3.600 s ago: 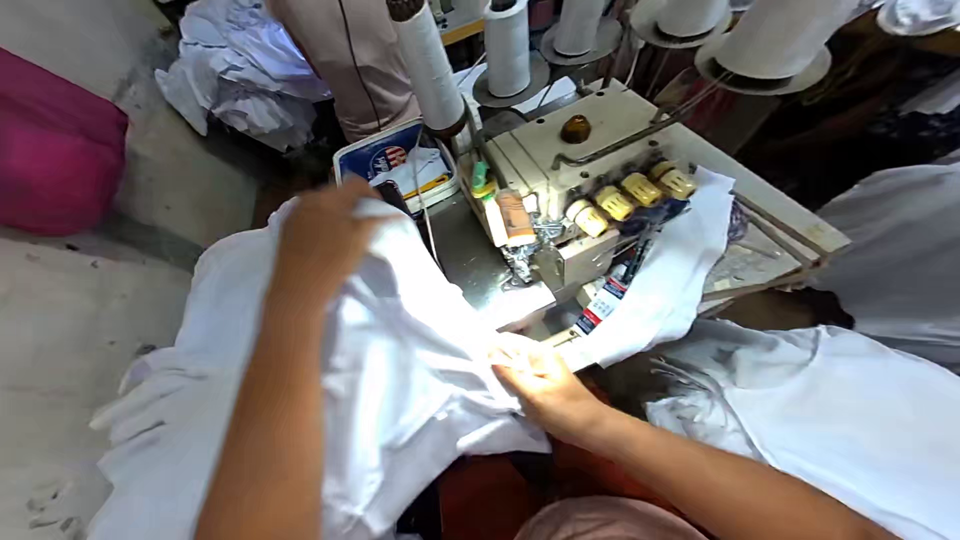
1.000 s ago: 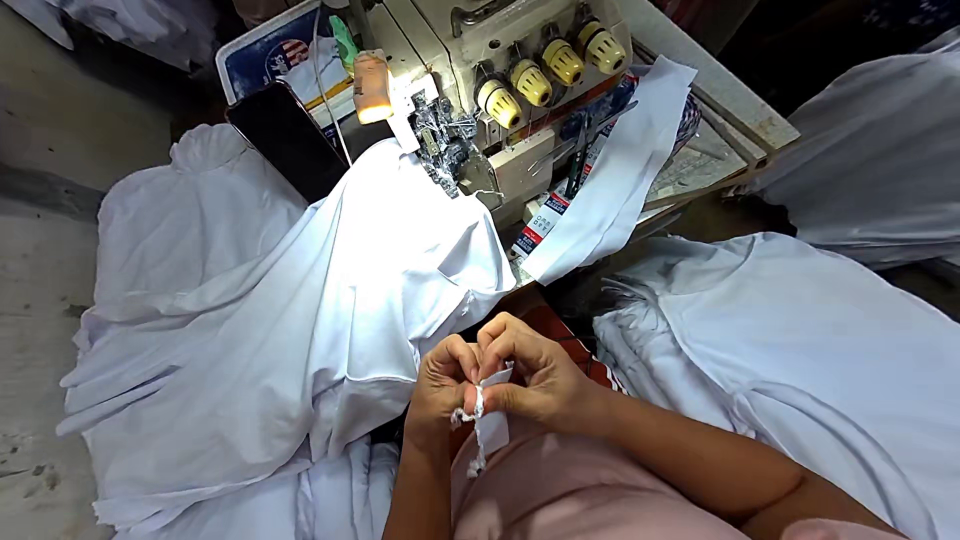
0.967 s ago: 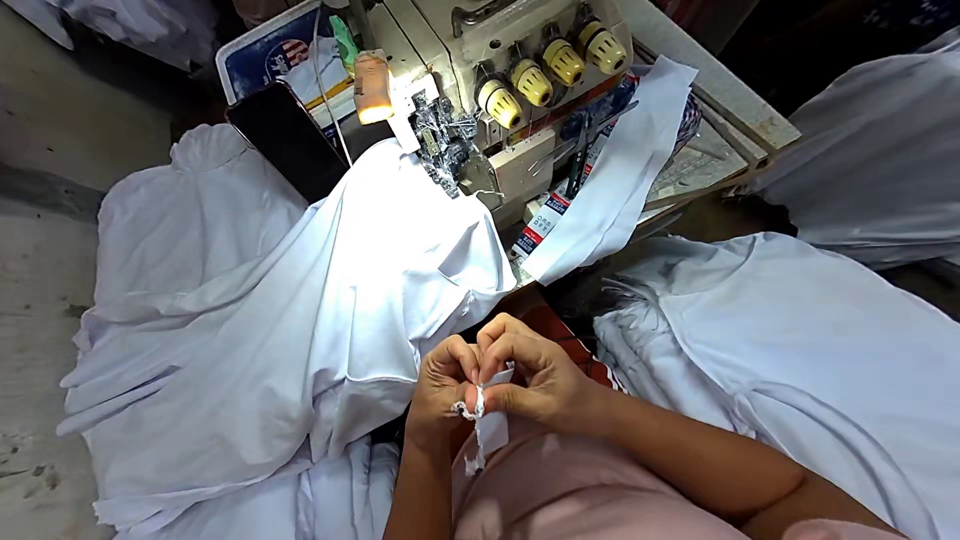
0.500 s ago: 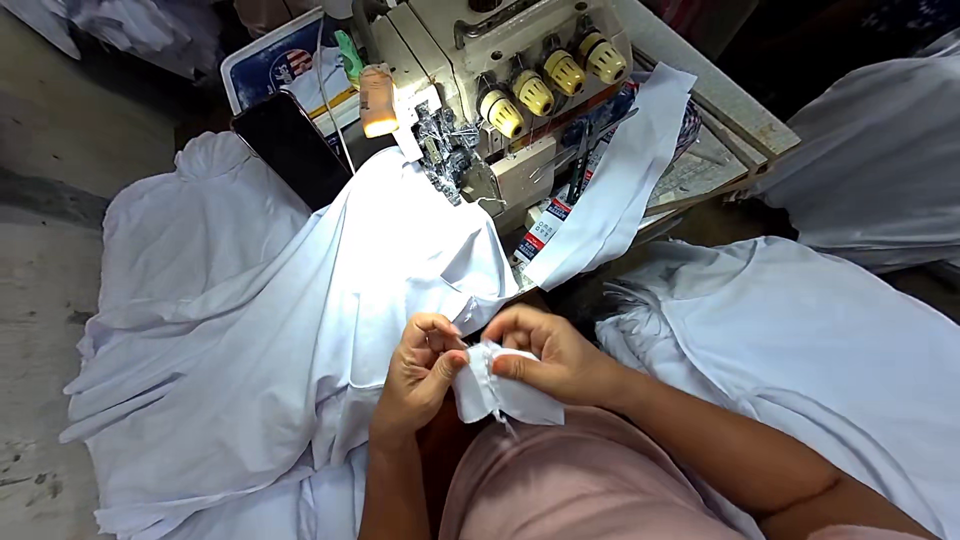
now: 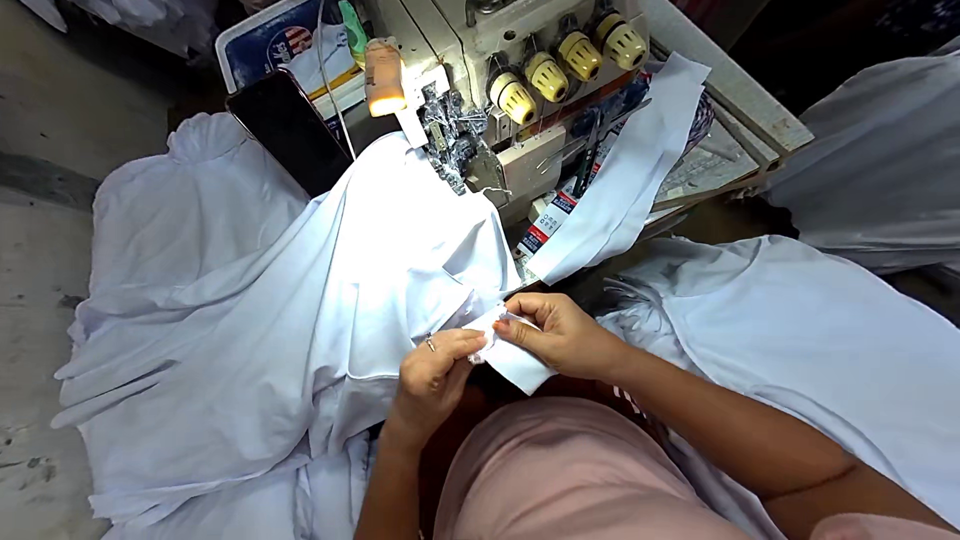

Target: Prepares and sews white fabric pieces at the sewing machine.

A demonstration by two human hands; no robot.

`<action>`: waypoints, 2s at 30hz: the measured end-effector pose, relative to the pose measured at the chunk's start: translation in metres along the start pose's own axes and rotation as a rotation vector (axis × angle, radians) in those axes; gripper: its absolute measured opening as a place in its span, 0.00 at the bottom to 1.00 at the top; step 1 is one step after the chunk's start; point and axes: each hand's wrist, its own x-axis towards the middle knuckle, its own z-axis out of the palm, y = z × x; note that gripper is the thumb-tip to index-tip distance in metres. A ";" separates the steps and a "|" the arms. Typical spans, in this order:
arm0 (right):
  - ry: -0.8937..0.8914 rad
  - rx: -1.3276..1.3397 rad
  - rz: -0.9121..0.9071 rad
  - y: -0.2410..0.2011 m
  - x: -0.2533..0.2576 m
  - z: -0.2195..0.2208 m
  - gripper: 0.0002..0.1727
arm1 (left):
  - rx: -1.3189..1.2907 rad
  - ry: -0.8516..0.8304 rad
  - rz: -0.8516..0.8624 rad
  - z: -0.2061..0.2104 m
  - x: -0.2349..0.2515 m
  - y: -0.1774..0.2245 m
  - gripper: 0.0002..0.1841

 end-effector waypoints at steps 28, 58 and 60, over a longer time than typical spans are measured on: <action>0.254 -0.230 -0.483 0.027 0.017 0.006 0.11 | 0.439 -0.410 -0.175 -0.083 0.089 0.026 0.10; 0.627 -0.119 -0.500 0.011 0.092 0.008 0.09 | 0.554 0.131 -0.426 -0.019 0.168 -0.039 0.19; 0.624 -0.177 -0.544 0.013 0.094 0.006 0.10 | 0.547 0.153 -0.436 -0.018 0.170 -0.042 0.23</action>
